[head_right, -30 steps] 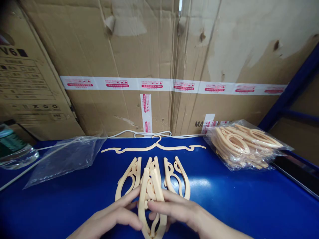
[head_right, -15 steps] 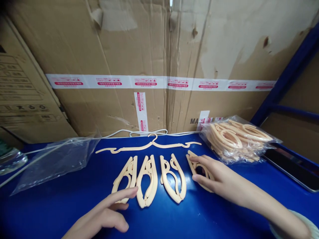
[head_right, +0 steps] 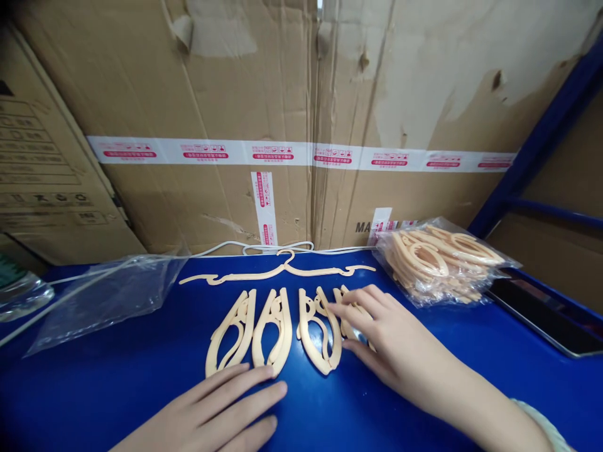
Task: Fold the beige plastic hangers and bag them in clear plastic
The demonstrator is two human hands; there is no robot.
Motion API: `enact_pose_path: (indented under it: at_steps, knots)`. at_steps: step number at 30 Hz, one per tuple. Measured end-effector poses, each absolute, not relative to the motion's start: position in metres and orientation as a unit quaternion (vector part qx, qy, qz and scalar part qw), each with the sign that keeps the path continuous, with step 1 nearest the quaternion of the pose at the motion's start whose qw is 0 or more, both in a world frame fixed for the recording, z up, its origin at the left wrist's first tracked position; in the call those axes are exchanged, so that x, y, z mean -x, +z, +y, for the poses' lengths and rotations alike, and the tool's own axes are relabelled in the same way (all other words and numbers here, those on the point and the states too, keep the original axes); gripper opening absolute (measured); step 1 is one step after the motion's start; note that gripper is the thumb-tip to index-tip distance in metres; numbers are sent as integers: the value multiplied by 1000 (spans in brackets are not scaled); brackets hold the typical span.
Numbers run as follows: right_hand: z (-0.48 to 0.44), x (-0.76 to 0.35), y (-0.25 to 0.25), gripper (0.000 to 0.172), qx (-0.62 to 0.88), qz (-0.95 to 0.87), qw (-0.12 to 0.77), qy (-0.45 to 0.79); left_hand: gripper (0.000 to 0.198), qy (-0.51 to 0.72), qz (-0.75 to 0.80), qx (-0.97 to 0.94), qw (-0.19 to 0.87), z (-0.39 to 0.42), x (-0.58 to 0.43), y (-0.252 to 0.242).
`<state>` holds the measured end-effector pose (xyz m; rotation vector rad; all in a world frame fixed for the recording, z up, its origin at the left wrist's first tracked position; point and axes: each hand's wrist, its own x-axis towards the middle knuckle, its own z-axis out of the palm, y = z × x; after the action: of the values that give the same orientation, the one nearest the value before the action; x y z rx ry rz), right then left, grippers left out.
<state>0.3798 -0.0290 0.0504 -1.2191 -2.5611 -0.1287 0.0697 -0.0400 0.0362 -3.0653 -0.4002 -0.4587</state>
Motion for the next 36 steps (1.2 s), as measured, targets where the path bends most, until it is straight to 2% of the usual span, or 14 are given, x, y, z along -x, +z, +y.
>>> enact_pose_path:
  at_steps: [3, 6, 8, 13, 17, 23, 29, 36]
  knots:
    - [-31, -372, 47, 34, 371, -916, 121, -92, 32, -152, -133, 977, 63, -38, -94, 31]
    - [-29, -366, 41, 27, 318, -922, 133, -175, 57, -138, -165, 975, 57, -35, -115, 28]
    - [-27, -364, 37, 28, 277, -923, 140, -228, 63, -101, -200, 974, 39, -33, -124, 29]
    - [-26, -359, 33, 34, 227, -928, 146, -256, 60, -88, -225, 970, 34, -34, -128, 25]
    - [-27, -358, 35, 36, 218, -937, 135, -236, 54, -135, -220, 963, 76, -34, -126, 17]
    - [-25, -360, 38, 33, 219, -937, 126, -243, 44, -110, -208, 959, 156, -33, -128, 23]
    - [-31, -354, 38, 40, 210, -940, 129, -236, 44, -102, -209, 962, 144, -34, -128, 25]
    - [-34, -353, 36, 37, 199, -942, 122, -243, 41, -113, -196, 962, 154, -33, -129, 25]
